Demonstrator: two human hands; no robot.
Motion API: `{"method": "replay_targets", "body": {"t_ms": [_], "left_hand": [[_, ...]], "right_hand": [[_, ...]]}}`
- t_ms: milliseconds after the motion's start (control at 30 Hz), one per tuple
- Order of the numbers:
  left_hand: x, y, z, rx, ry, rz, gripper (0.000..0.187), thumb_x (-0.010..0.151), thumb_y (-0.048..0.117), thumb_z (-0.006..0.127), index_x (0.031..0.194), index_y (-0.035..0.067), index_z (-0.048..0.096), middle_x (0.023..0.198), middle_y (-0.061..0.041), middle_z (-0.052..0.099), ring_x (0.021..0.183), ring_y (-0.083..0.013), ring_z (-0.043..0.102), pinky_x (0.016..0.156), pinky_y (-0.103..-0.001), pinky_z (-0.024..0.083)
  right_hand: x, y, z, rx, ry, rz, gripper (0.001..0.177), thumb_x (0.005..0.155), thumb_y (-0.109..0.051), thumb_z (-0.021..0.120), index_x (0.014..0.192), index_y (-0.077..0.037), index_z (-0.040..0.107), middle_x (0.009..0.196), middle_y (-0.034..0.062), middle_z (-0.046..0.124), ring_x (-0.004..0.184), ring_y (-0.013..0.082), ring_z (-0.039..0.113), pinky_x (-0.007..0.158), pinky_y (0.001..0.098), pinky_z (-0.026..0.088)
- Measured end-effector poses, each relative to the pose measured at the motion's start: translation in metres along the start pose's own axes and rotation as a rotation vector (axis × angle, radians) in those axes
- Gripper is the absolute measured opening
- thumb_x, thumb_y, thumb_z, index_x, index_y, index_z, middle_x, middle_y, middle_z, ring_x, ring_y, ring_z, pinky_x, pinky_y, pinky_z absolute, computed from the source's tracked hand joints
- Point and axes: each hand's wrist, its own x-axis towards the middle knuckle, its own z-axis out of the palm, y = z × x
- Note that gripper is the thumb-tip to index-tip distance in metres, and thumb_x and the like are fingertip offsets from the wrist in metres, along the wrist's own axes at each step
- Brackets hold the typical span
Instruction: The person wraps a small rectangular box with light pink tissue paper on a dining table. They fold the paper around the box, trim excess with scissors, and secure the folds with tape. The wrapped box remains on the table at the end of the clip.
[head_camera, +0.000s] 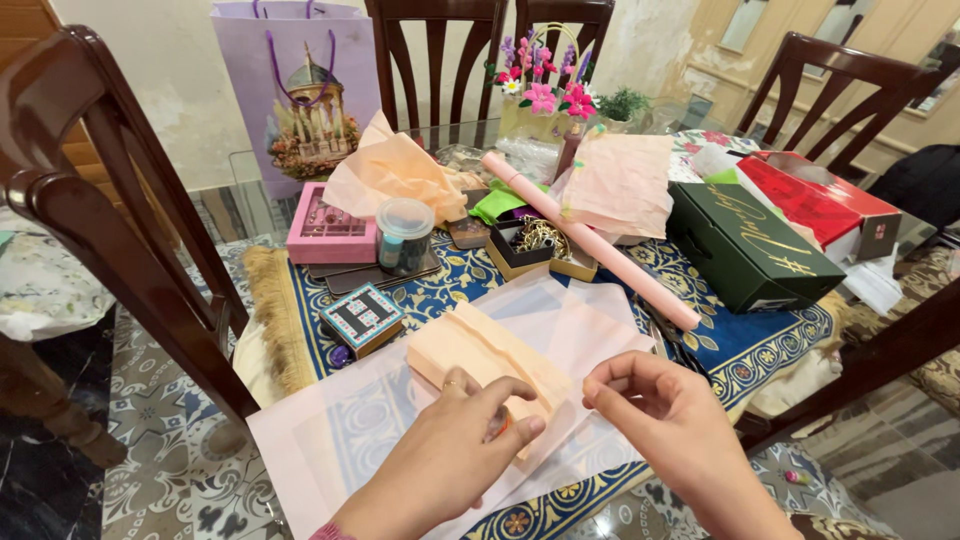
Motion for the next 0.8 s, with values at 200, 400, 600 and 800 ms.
{"method": "replay_targets", "body": {"t_ms": [200,400,600,800], "left_hand": [[0.035,-0.014,0.025,-0.067,0.267,0.742,0.045,0.097,0.035,0.067,0.136,0.013,0.059,0.114,-0.015,0.072,0.094,-0.0232,0.069,0.072,-0.026,0.051],[0.047,0.0,0.038,-0.615,-0.24,0.29,0.025,0.099,0.022,0.06,0.121,0.012,0.068,0.089,-0.005,0.076,0.048,-0.0109,0.056,0.034,-0.022,0.041],[0.057,0.009,0.045,-0.645,-0.233,0.276,0.026,0.099,0.023,0.062,0.12,0.01,0.07,0.083,-0.002,0.078,0.04,-0.0042,0.05,0.031,-0.021,0.037],[0.056,0.005,0.036,-0.831,-0.248,0.249,0.031,0.097,0.016,0.061,0.127,0.008,0.066,0.1,-0.008,0.081,0.038,-0.0048,0.048,0.034,-0.02,0.04]], "right_hand": [[0.005,-0.009,-0.006,-0.039,-0.065,-0.039,0.014,0.083,-0.01,0.079,0.089,0.002,0.073,0.079,0.0025,0.072,0.071,0.0074,0.063,0.063,0.0245,0.05],[0.008,-0.025,-0.023,-0.223,-0.066,-0.094,0.017,0.083,-0.015,0.081,0.087,-0.001,0.074,0.078,0.0034,0.076,0.07,0.008,0.068,0.065,0.0251,0.055],[0.018,0.009,-0.047,-0.493,0.143,-0.349,0.022,0.085,-0.02,0.081,0.098,-0.003,0.078,0.094,0.0029,0.077,0.079,0.0102,0.073,0.07,0.0279,0.058],[0.091,0.148,-0.107,-0.495,0.442,0.051,0.042,0.089,-0.021,0.069,0.128,-0.007,0.068,0.098,0.0132,0.079,0.078,0.0285,0.076,0.071,0.0393,0.058]]}}
